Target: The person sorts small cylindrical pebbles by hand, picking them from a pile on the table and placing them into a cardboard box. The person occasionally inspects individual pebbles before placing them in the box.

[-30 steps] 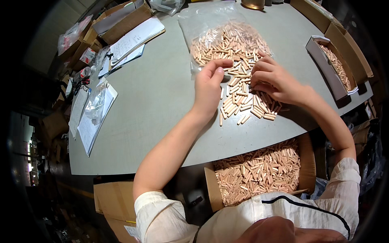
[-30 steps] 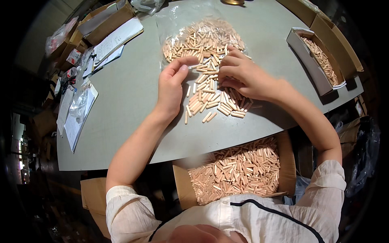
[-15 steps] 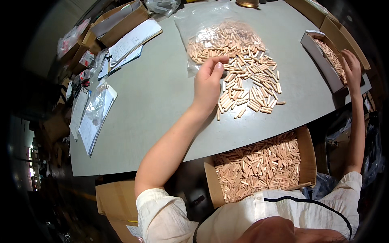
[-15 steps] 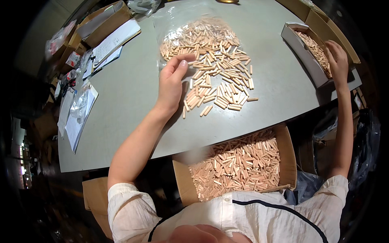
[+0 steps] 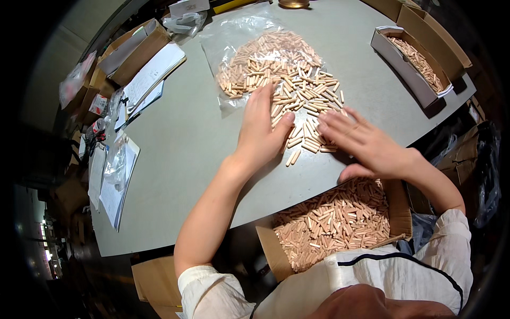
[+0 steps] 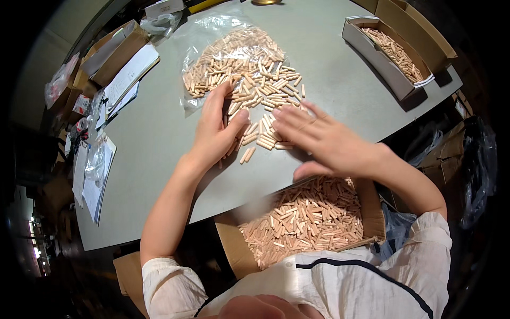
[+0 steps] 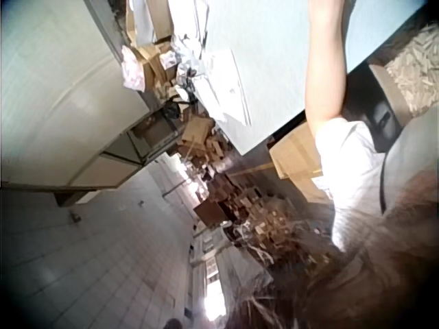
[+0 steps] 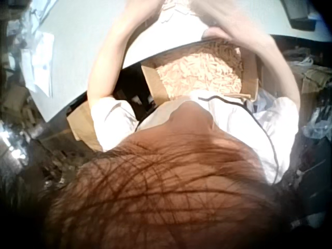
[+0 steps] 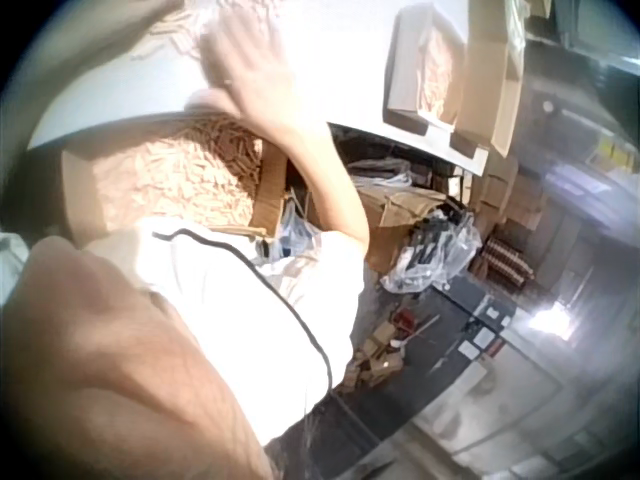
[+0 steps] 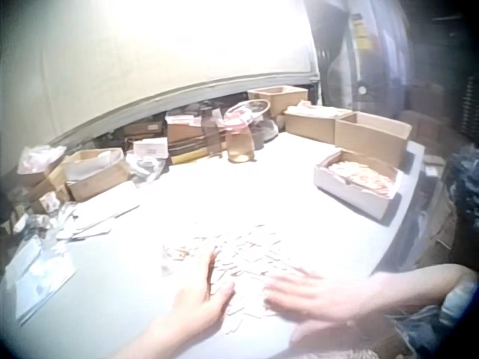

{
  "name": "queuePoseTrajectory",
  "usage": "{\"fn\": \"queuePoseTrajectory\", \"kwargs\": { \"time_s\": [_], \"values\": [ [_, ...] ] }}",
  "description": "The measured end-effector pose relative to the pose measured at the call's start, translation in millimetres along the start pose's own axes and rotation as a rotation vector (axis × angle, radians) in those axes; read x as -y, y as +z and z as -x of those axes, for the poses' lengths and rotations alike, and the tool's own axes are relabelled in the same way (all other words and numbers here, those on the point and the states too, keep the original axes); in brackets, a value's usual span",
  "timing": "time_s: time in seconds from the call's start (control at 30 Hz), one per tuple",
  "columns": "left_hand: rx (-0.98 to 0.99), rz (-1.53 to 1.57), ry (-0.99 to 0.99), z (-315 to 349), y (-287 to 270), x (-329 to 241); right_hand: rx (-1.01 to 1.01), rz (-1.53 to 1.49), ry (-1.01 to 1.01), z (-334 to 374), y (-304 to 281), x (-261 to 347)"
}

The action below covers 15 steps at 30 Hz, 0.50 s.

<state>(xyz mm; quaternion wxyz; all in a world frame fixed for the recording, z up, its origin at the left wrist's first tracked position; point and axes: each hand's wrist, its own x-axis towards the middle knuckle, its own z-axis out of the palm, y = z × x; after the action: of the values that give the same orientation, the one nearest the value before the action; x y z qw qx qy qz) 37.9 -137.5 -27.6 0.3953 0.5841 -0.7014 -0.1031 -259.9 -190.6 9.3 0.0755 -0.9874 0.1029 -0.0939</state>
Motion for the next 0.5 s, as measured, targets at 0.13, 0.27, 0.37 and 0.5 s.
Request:
{"fn": "queuePoseTrajectory", "kwargs": {
  "time_s": [0.13, 0.27, 0.37, 0.5],
  "values": [
    [-0.001, -0.031, 0.022, 0.9, 0.5, -1.2, 0.063, 0.054, -0.101, -6.9, 8.1, 21.2],
    [0.008, -0.075, 0.075, 3.3, -1.5, -7.4, 0.088, 0.066, -0.105, 1.3, 7.1, 34.7],
    [0.043, -0.084, 0.09, 2.7, -2.0, -14.4, 0.115, 0.052, -0.07, 11.5, 6.6, 37.8],
    [0.041, -0.133, 0.078, 4.9, -1.5, -16.8, 0.087, 0.074, 0.026, 20.1, 0.1, 29.8]
  ]
}}
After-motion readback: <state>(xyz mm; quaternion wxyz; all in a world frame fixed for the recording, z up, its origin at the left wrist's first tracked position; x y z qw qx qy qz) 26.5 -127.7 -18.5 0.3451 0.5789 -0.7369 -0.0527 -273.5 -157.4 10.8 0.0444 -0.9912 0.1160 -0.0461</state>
